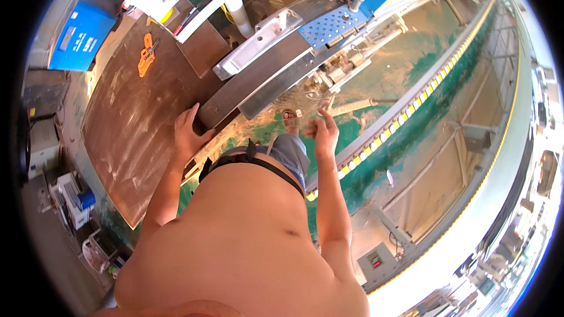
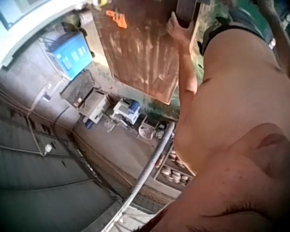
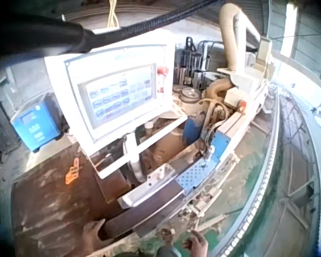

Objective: The person picks up wooden planks from a stack, places them onto a machine conveyor or guide, and feeds them into a processing machine while interacting with a touchscreen control panel.

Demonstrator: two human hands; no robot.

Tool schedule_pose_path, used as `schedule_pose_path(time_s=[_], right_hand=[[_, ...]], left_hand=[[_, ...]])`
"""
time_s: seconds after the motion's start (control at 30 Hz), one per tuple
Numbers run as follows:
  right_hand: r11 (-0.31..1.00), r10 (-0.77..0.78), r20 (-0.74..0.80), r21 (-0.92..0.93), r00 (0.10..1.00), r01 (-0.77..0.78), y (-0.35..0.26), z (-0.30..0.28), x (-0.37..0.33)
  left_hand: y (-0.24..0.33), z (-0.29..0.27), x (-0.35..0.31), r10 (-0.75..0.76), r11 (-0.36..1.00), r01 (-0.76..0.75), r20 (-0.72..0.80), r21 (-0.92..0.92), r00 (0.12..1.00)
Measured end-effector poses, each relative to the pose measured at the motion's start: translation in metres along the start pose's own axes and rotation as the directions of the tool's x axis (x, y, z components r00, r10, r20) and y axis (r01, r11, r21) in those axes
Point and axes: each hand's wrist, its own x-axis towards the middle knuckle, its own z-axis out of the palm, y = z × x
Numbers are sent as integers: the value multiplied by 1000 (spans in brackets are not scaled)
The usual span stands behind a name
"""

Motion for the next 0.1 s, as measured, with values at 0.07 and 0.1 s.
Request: schedule_pose_path(time_s=[0.07, 0.1], right_hand=[[998, 8, -64, -60, 998, -12, 22, -11, -41], [992, 23, -112, -119, 993, -36, 30, -16, -61]], left_hand=[[-4, 14, 14, 124, 992, -124, -61, 12, 990], [-6, 23, 24, 231, 973, -228, -130, 37, 964]])
